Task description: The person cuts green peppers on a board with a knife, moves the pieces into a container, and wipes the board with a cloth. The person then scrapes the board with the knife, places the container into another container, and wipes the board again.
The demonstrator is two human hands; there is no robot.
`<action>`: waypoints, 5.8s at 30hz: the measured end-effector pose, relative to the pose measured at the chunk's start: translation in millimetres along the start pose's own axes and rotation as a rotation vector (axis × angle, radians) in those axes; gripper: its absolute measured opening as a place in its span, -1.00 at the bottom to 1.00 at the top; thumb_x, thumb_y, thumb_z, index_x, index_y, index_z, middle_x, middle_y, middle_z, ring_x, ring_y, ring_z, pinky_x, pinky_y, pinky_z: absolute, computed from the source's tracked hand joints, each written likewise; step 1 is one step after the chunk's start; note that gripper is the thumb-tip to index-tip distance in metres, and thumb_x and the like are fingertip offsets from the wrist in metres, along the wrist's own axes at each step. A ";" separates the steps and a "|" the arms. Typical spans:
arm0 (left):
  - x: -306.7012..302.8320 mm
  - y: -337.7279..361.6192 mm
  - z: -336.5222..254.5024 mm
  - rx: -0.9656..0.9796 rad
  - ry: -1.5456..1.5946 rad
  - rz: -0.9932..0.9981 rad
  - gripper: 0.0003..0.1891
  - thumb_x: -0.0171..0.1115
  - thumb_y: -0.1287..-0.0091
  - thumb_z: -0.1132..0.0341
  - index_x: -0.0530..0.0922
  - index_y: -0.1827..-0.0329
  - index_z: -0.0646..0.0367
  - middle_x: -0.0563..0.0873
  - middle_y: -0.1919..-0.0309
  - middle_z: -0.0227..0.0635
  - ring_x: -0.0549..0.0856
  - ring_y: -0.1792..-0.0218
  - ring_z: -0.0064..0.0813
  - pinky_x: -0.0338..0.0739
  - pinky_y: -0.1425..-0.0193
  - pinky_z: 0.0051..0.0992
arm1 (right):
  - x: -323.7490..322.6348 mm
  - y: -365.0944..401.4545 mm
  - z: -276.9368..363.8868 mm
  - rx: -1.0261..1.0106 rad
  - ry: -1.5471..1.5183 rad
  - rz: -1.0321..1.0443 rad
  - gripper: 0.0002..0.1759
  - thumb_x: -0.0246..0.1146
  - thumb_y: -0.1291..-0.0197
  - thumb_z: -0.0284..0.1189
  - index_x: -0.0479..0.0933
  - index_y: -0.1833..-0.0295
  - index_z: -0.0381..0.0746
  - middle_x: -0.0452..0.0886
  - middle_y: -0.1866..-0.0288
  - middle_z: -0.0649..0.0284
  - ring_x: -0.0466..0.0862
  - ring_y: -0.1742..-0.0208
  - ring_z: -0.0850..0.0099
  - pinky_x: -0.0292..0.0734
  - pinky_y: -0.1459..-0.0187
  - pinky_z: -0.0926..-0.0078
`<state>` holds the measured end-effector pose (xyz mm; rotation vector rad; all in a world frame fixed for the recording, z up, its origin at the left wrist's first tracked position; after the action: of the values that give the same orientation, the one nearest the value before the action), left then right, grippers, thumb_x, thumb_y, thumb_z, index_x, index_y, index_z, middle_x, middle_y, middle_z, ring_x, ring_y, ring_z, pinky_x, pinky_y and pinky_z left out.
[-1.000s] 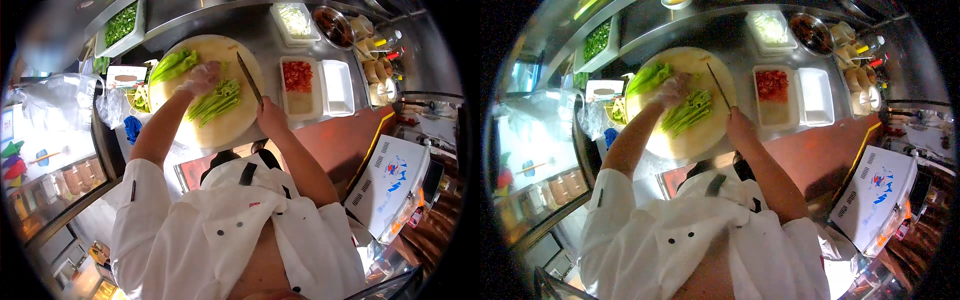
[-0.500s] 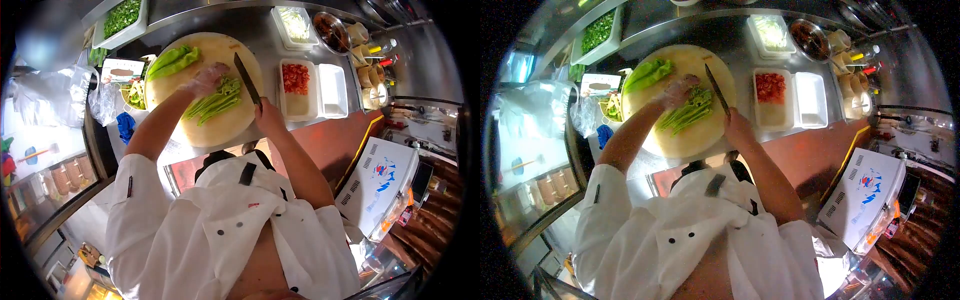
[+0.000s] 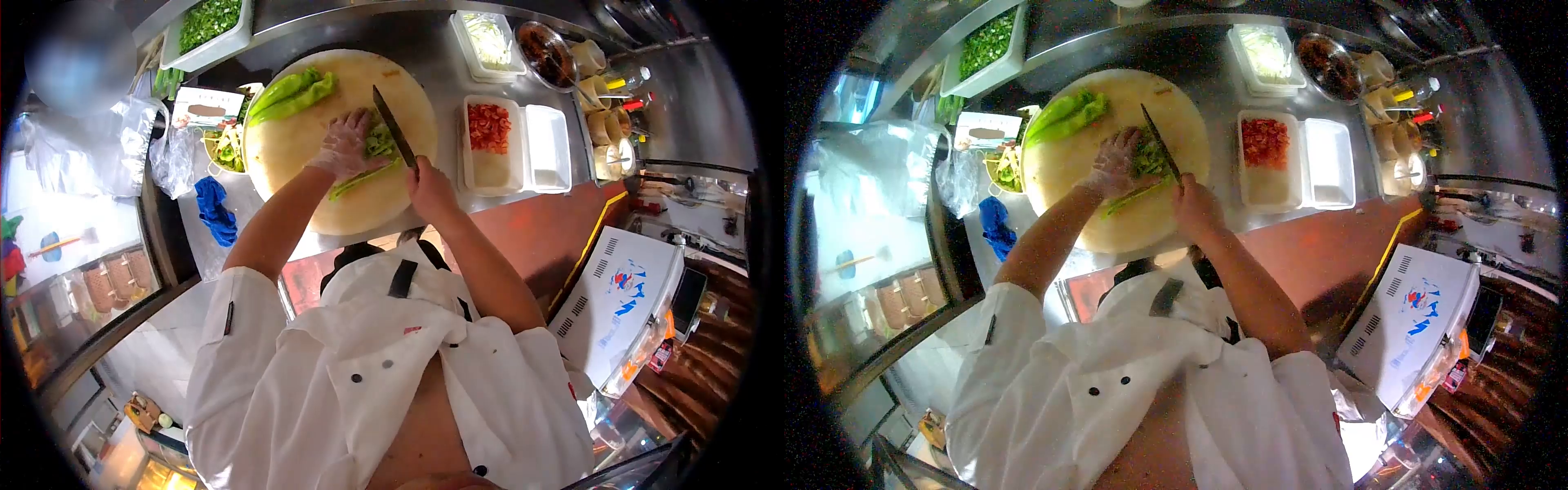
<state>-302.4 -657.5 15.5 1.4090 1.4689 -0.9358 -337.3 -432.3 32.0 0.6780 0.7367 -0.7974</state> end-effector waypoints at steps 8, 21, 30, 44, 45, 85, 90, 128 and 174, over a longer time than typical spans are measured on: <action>-2.2 -5.9 16.5 0.133 0.172 0.038 -0.03 0.47 -0.17 -0.29 0.43 -0.48 0.24 0.38 -0.46 0.14 0.34 -0.49 0.18 0.30 -0.59 0.02 | -16.3 11.6 11.5 0.007 0.012 -0.059 -0.71 0.14 -0.51 -0.27 0.46 -0.14 -0.25 0.73 0.18 -0.14 0.71 0.11 -0.21 0.58 0.05 -0.17; 16.8 -17.5 29.5 0.334 0.185 0.029 -0.37 0.45 -0.17 -0.14 0.69 -0.16 0.15 0.55 -0.29 -0.10 0.42 -0.41 -0.02 0.37 -0.53 -0.11 | 11.8 4.6 14.5 0.007 0.071 0.044 -0.72 0.04 -0.54 -0.28 0.42 -0.06 -0.29 0.71 0.26 -0.19 0.72 0.17 -0.22 0.61 0.07 -0.18; 32.8 -14.1 54.4 0.434 0.273 -0.087 -0.33 0.44 -0.17 -0.15 0.66 -0.21 0.14 0.55 -0.28 -0.06 0.42 -0.39 -0.01 0.34 -0.53 -0.11 | -23.9 16.5 22.9 0.015 0.035 0.038 -0.78 0.12 -0.48 -0.31 0.44 -0.01 -0.25 0.69 0.33 -0.15 0.72 0.24 -0.17 0.57 0.16 -0.20; 15.7 -9.2 40.7 0.288 0.132 0.040 -0.25 0.44 -0.19 -0.18 0.59 -0.29 0.19 0.45 -0.40 -0.03 0.42 -0.39 0.02 0.34 -0.54 -0.11 | 15.4 3.6 19.8 0.020 0.039 0.025 -0.77 0.07 -0.52 -0.29 0.42 0.01 -0.26 0.71 0.31 -0.15 0.74 0.23 -0.17 0.60 0.15 -0.20; 13.5 -10.1 42.9 0.291 0.126 0.032 -0.25 0.44 -0.19 -0.18 0.59 -0.29 0.19 0.45 -0.40 -0.03 0.42 -0.39 0.02 0.34 -0.54 -0.11 | 8.4 2.4 19.0 -0.001 0.012 0.017 -0.78 0.09 -0.51 -0.31 0.42 0.02 -0.27 0.70 0.31 -0.14 0.74 0.23 -0.17 0.60 0.15 -0.20; 16.6 59.9 37.2 0.207 0.094 -0.038 -0.27 0.50 -0.14 -0.15 0.60 -0.29 0.12 0.48 -0.36 -0.03 0.41 -0.41 0.07 0.43 -0.46 -0.06 | 0.0 48.2 34.9 -0.045 0.158 0.203 -0.71 0.05 -0.52 -0.27 0.43 -0.13 -0.24 0.73 0.20 -0.13 0.74 0.14 -0.18 0.62 0.05 -0.17; 16.5 59.5 30.4 0.185 -0.026 0.019 -0.31 0.51 -0.14 -0.12 0.63 -0.27 0.06 0.49 -0.36 -0.04 0.42 -0.38 0.10 0.44 -0.45 -0.06 | 34.7 30.3 29.1 -0.028 0.164 0.169 -0.70 0.02 -0.53 -0.27 0.43 -0.13 -0.25 0.74 0.16 -0.14 0.74 0.12 -0.18 0.61 0.05 -0.18; 34.9 112.6 45.4 0.281 0.198 -0.206 -0.58 0.44 -0.15 0.16 0.67 -0.08 0.05 0.58 -0.17 -0.06 0.51 -0.23 0.12 0.49 -0.30 0.05 | 73.7 47.5 40.4 -0.159 0.143 0.137 -0.75 0.04 -0.51 -0.32 0.43 -0.05 -0.28 0.72 0.22 -0.12 0.75 0.13 -0.15 0.62 0.05 -0.14; 38.3 161.1 52.1 0.345 0.282 -0.471 -0.62 0.46 -0.04 0.43 0.59 0.05 0.11 0.62 0.01 -0.07 0.64 0.00 0.07 0.62 -0.01 -0.01 | 46.3 66.2 86.0 -0.176 0.059 0.283 -0.73 0.07 -0.51 -0.29 0.43 -0.07 -0.28 0.71 0.16 -0.17 0.71 0.14 -0.22 0.61 0.06 -0.17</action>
<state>-136.6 -681.1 -30.2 1.5128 1.9755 -1.3768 -233.7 -480.9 60.7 0.6314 0.7351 -0.4494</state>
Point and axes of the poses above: each hand's wrist, its own y-axis away from the middle knuckle, its own x-axis out of the palm, z = x × y, the point moved 1 cm from there along -y, towards the middle knuckle
